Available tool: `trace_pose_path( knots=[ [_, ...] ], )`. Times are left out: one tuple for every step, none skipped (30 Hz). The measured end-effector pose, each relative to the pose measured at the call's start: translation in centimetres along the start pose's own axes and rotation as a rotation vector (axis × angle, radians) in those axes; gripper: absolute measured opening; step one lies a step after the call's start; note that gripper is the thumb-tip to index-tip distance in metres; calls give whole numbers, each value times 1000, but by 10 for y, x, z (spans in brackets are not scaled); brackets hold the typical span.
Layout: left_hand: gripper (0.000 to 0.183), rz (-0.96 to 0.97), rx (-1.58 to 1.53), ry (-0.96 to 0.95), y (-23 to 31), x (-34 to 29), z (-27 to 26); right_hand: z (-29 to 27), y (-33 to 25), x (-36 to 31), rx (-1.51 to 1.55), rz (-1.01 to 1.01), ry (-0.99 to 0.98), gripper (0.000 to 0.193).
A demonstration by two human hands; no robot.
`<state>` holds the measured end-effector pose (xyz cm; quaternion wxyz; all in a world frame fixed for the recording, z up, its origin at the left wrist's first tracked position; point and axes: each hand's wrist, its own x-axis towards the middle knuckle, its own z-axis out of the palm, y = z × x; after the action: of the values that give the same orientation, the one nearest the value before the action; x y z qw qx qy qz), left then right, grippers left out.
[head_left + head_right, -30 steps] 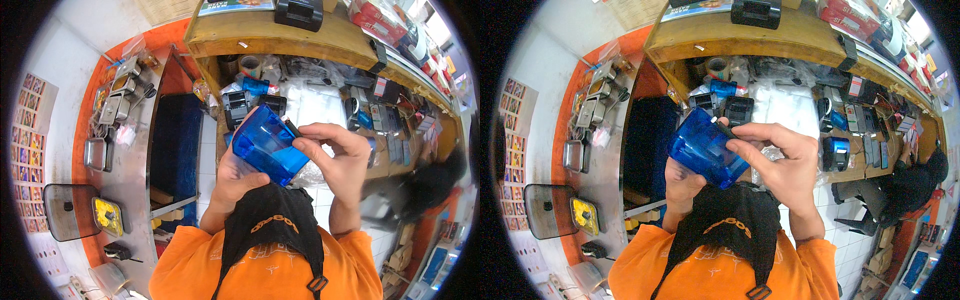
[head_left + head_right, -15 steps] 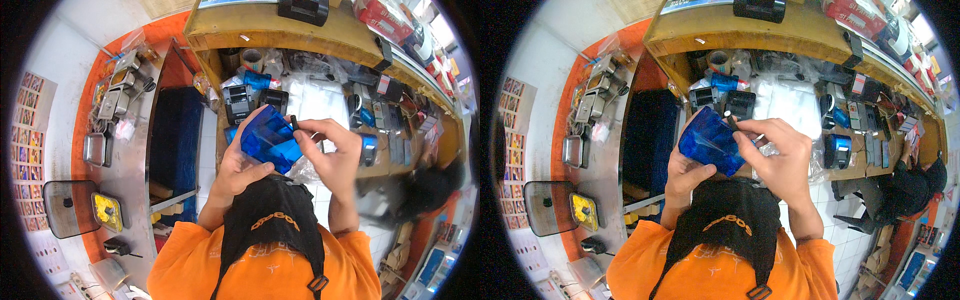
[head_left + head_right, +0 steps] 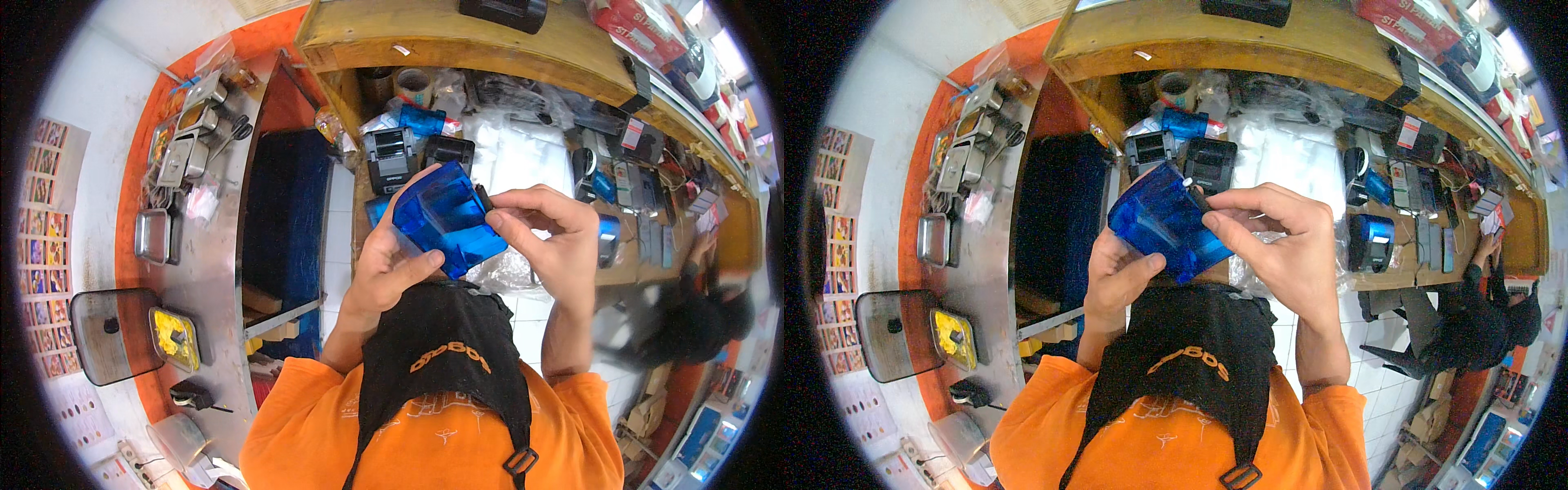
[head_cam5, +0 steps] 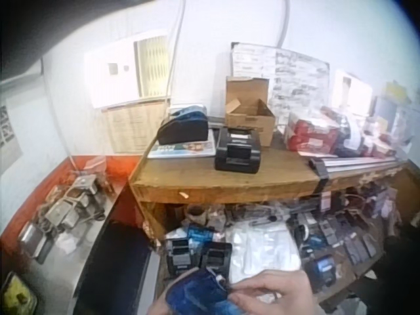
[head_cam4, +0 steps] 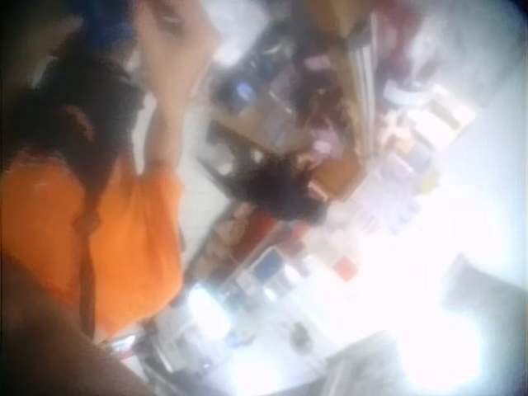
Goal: The person assembles multiple thermal receipt printers by inserting blue plastic tape spools into the devices. They handle the printers and spools one at a time, opening the printer covers, placing the spools inside, and closing the covers. The person also briefly handles a power adapter and a small white component during the process.
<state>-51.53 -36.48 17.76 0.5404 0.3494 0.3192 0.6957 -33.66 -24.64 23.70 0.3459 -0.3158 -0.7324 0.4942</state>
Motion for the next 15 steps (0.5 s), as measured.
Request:
trace_pose_path(
  knots=[
    [86,8,2,-9,0,0,-1,0,-1,1,-18,-12,2,19],
    [86,15,6,-19,-1,1,-1,1,-2,1,-35,-24,4,19],
    [85,22,10,-29,-1,1,-2,2,-3,2,-51,-37,7,19],
    [85,19,6,-26,-3,2,-4,3,-3,2,-75,-58,15,19],
    [85,17,2,-23,-6,3,-7,4,-3,2,-99,-79,24,19],
    [84,14,-1,-21,-9,4,-9,5,-3,2,-122,-101,33,19],
    [84,13,-5,-21,-11,3,-10,4,-2,2,-114,-108,33,19],
    [84,11,-14,-21,-13,3,-11,5,-2,1,-110,-113,34,19],
    [84,9,-22,-21,-14,3,-11,5,-1,0,-106,-117,34,19],
    [83,8,-18,-23,-15,3,-13,5,0,0,-108,-124,37,19],
    [83,6,-13,-24,-16,4,-14,5,1,0,-108,-132,41,18],
    [83,5,-8,-26,-16,4,-14,5,2,0,-108,-140,45,18],
    [82,-6,-14,-23,-15,4,-13,6,3,0,-124,-142,47,17],
    [82,-14,-20,-19,-14,5,-12,6,4,1,-140,-146,47,17],
    [81,-22,-27,-15,-13,5,-11,6,6,2,-157,-150,48,16]
  ],
)
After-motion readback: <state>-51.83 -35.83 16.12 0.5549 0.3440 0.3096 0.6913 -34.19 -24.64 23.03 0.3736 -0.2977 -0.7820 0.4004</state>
